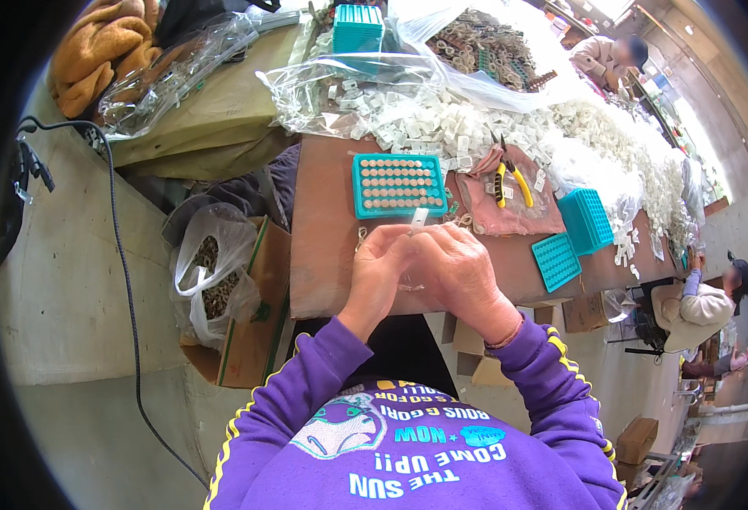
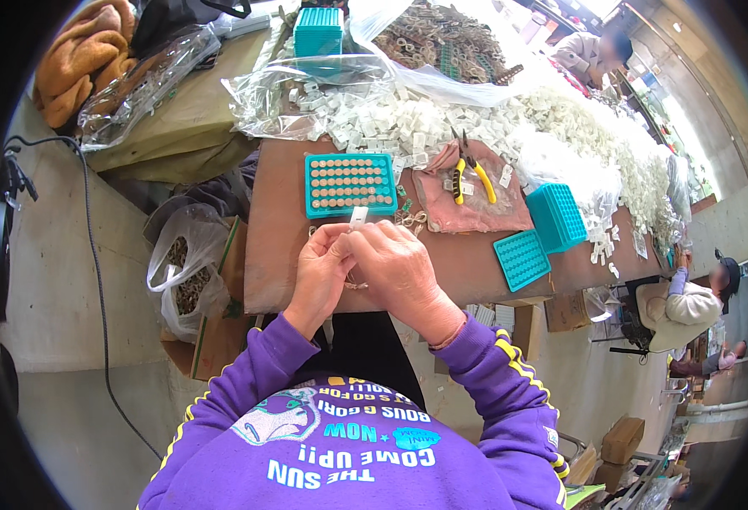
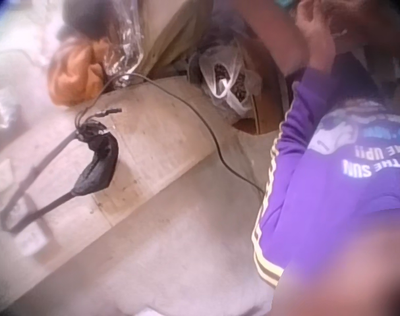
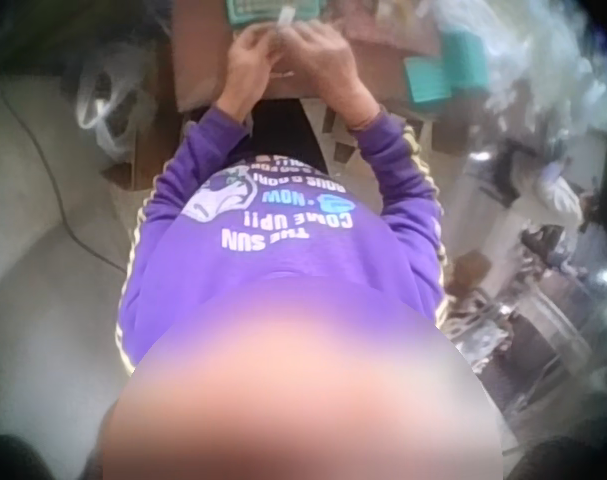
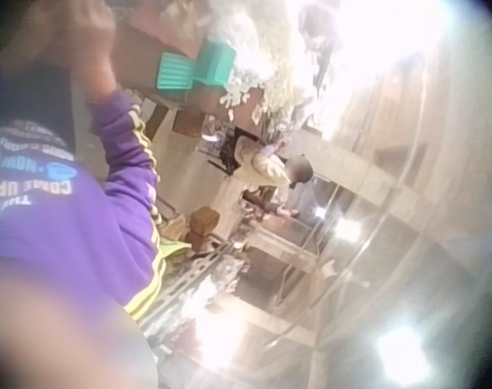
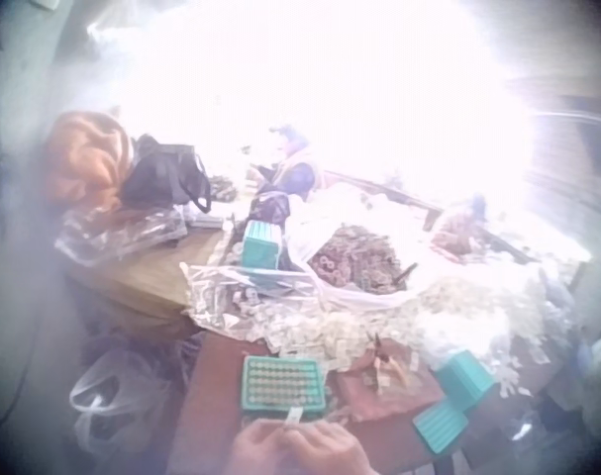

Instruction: The person repeatedly picks small white plastic connectors and thin wires from a table, inserts the wires into the connectors, and places the assembled units into a teal tray. The person occasionally reaches into a nearby box to retrieve more connectors.

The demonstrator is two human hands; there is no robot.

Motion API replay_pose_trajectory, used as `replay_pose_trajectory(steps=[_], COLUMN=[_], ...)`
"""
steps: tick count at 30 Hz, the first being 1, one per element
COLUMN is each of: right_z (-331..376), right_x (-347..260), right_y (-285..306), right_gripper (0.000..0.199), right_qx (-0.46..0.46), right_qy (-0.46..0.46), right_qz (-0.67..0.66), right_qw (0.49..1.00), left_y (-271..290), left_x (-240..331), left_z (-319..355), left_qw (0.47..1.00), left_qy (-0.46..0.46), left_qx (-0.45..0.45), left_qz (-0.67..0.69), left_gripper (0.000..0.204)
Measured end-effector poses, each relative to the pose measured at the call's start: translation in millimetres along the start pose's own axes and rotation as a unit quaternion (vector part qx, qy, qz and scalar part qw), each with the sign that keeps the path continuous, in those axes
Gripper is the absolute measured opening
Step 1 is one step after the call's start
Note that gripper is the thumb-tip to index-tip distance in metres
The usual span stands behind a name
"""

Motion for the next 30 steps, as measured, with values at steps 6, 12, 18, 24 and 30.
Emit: replay_pose_trajectory(steps=[6,12,18,24,30], right_z=[3.7,6.3,7.9,7.0,16.4], right_x=[6.1,10.0,13.2,103.1,120.7], right_y=[-4.5,-5.8,3.4,5.8,-15.1], right_gripper=[0.044,0.042,0.039,0.023,0.010], right_qx=[-0.008,0.018,0.026,0.069,0.084], right_qy=[-0.024,-0.021,-0.037,-0.237,-0.211], right_qz=[-0.039,-0.036,-0.090,-0.054,-0.069], right_qw=[0.999,0.999,0.995,0.968,0.971], left_y=[-2.8,-1.9,3.6,2.6,4.7], left_x=[-0.2,-2.8,-3.1,-1.3,-3.8], left_z=[0.7,1.4,-2.6,-1.3,-3.4], left_qw=[1.000,0.999,1.000,0.998,0.996], left_qy=[0.010,0.014,0.000,0.016,0.031], left_qx=[-0.009,-0.017,-0.002,-0.018,-0.011], left_qz=[-0.023,-0.035,-0.017,0.064,0.078], left_gripper=[0.019,0.018,0.018,0.019,0.018])
Point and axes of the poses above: each hand's wrist, its own z-axis away from the middle knuckle, its own y-axis out of the back of the hand, x = y × z, the point moved 8 cm from there along -z, towards the middle knuckle, and after that the axes turned 6 degrees about -z, right-handed, at the moved point
